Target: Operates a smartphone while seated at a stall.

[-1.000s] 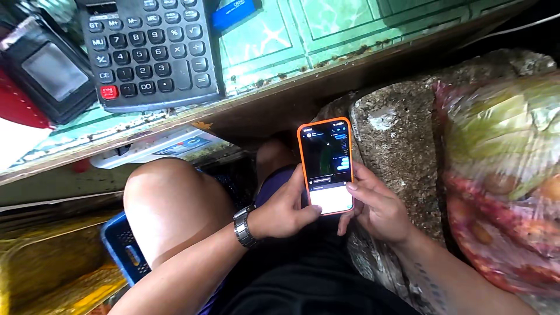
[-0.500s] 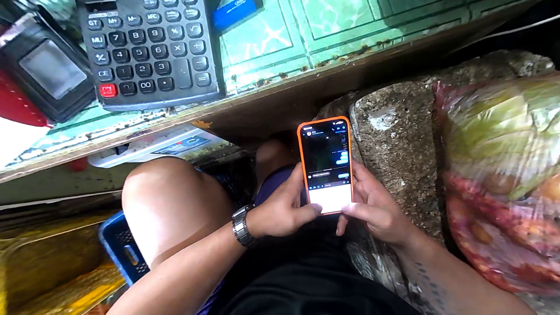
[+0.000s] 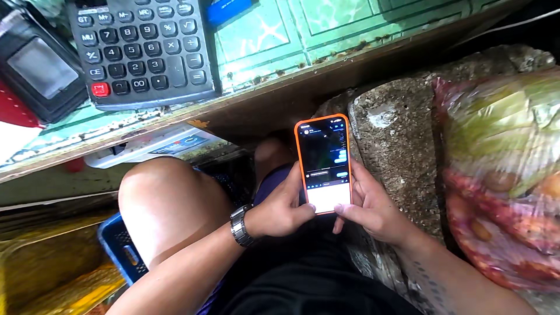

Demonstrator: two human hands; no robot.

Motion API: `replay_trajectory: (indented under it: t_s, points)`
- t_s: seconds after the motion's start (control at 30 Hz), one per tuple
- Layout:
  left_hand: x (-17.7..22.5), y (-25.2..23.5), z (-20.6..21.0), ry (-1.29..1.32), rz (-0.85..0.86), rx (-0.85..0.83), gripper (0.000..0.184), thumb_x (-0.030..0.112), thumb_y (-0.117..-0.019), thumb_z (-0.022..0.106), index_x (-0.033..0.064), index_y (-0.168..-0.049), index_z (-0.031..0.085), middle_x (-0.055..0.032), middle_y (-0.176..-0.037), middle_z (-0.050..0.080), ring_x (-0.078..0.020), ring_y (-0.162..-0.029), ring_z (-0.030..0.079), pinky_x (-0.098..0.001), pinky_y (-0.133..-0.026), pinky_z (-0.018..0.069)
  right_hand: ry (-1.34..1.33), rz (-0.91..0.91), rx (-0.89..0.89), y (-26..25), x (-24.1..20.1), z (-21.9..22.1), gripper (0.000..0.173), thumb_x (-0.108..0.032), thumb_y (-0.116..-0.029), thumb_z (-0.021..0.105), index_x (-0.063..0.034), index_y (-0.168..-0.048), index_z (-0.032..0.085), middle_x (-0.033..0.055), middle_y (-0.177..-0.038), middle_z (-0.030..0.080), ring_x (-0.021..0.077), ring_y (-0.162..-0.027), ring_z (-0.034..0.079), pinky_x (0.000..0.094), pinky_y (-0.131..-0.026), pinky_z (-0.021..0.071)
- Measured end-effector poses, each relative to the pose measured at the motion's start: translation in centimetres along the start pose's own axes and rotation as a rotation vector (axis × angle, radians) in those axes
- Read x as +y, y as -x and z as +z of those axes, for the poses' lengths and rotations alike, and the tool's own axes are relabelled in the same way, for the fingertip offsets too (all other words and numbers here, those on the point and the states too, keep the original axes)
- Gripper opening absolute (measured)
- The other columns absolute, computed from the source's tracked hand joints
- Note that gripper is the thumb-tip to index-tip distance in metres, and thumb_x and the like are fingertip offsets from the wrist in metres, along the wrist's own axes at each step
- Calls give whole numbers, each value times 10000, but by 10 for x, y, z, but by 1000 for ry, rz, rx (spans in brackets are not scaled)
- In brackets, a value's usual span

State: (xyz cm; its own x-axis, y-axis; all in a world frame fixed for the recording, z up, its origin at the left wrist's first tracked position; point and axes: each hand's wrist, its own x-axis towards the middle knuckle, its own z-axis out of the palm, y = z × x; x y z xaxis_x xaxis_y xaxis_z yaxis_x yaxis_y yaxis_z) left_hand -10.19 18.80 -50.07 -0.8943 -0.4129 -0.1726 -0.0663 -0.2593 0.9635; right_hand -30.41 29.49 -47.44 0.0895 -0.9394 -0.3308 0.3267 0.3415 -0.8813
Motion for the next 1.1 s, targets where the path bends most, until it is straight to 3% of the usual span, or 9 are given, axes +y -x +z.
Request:
replay_trajectory:
  t_s: [0.1, 0.23, 0.3, 0.43, 0.67, 0.77, 0.97, 1.1]
  points:
    - [0, 0, 0, 4, -12, -1, 757, 52, -892, 586, 70, -1550, 211, -88, -1327, 627, -147, -1153, 678, -347, -943, 611, 10, -4, -9, 0, 1, -1, 819, 84, -877, 501, -143, -1592, 172, 142, -1348, 606, 282, -1011, 736, 390, -555, 658]
    - [-1, 1, 1, -16, -9, 4, 746, 51, -891, 588, 61, -1540, 221, -92, -1332, 624, -145, -1187, 659, -346, -982, 591, 5, -9, -18, 0, 2, -1, 839, 84, -863, 475, -149, -1599, 146, 140, -1350, 605, 272, -1007, 736, 381, -549, 653]
    - [0, 0, 1, -24, -12, 0, 768, 58, -899, 589, 52, -1558, 195, -96, -1365, 605, -142, -1233, 633, -347, -1031, 564, 8, 5, -3, 0, 2, -1, 817, 72, -893, 508, -152, -1596, 155, 138, -1321, 619, 266, -969, 744, 368, -544, 652]
    - [0, 0, 2, 1, -10, -9, 749, 60, -915, 586, 56, -1554, 195, -97, -1351, 611, -149, -1211, 647, -348, -1015, 575, 48, 37, 69, -1, 1, 3, 771, 25, -949, 617, -173, -1586, 230, 149, -1274, 646, 285, -882, 750, 367, -507, 646]
    - [0, 0, 2, 12, 9, -13, 723, 62, -926, 594, 50, -1541, 214, -99, -1344, 612, -156, -1205, 649, -350, -1011, 578, 64, 52, 84, -1, 0, 3, 794, 17, -936, 658, -188, -1582, 246, 146, -1262, 653, 281, -839, 750, 359, -493, 639]
    - [0, 0, 3, 5, 0, -8, 723, 65, -934, 594, 57, -1548, 212, -96, -1344, 614, -151, -1210, 646, -346, -1016, 574, 70, 60, 96, -1, -1, 4, 784, 28, -936, 644, -186, -1581, 254, 144, -1259, 653, 279, -827, 749, 362, -485, 637]
    - [2, 0, 2, -2, -25, -1, 723, 53, -927, 580, 73, -1548, 209, -86, -1308, 636, -139, -1150, 675, -334, -954, 602, 7, 6, -1, 0, 1, -1, 783, 72, -892, 476, -150, -1585, 187, 134, -1316, 624, 264, -957, 746, 368, -527, 647]
    - [1, 0, 2, -5, -9, -3, 717, 67, -926, 594, 70, -1542, 227, -88, -1332, 619, -143, -1181, 659, -345, -976, 594, 22, 18, 36, 0, 1, 0, 754, 35, -945, 558, -165, -1586, 215, 144, -1284, 642, 271, -906, 750, 363, -509, 642]
